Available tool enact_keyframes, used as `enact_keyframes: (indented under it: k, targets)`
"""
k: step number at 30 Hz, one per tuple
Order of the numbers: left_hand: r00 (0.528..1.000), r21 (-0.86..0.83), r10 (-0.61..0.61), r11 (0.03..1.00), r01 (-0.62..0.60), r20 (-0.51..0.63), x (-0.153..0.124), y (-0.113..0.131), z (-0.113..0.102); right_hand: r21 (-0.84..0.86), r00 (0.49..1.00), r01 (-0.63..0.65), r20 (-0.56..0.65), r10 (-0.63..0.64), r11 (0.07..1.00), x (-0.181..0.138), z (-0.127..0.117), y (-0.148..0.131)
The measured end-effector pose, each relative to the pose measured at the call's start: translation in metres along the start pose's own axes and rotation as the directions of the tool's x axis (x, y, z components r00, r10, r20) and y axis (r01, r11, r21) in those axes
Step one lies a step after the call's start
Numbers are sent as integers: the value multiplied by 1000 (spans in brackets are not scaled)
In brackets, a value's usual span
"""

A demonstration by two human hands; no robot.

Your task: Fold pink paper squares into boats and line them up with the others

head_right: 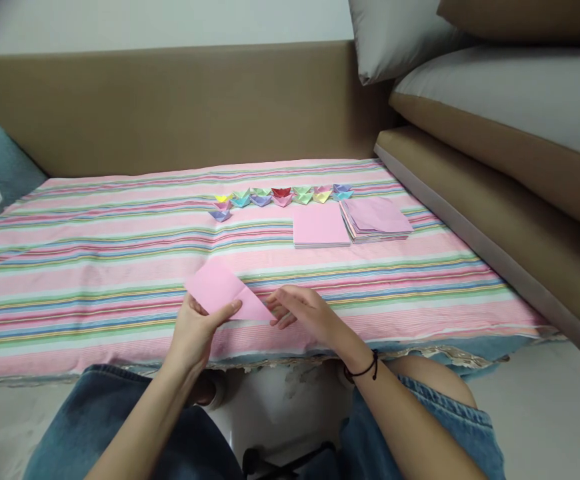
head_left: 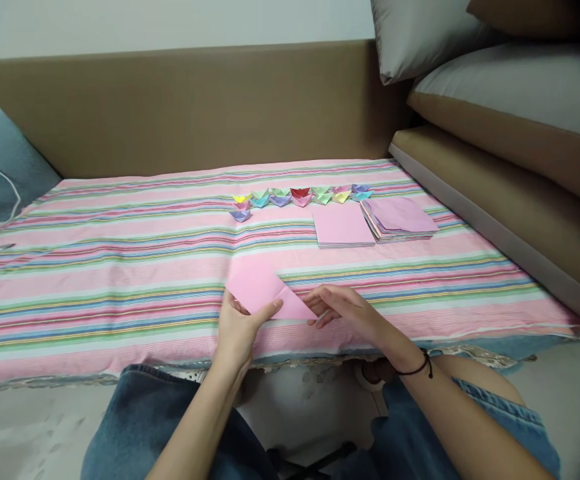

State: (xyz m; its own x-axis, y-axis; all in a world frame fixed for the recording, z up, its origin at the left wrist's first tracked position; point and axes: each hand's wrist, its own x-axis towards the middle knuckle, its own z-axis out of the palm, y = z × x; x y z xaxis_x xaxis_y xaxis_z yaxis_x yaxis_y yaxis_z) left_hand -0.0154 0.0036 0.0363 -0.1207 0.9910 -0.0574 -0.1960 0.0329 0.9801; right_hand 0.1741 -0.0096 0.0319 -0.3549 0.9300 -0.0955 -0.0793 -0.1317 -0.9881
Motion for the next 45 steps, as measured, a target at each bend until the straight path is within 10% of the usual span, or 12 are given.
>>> enact_keyframes:
  k: [23, 45]
  targets:
    - [963, -80, -139, 984, 161, 232, -23, -20, 25, -552, 828, 225, -326, -456, 803, 5, 31, 17]
    - [976, -32, -27, 999, 35, 215, 0, -4, 1, -394, 902, 199, -283, -325, 897, 2, 15, 16]
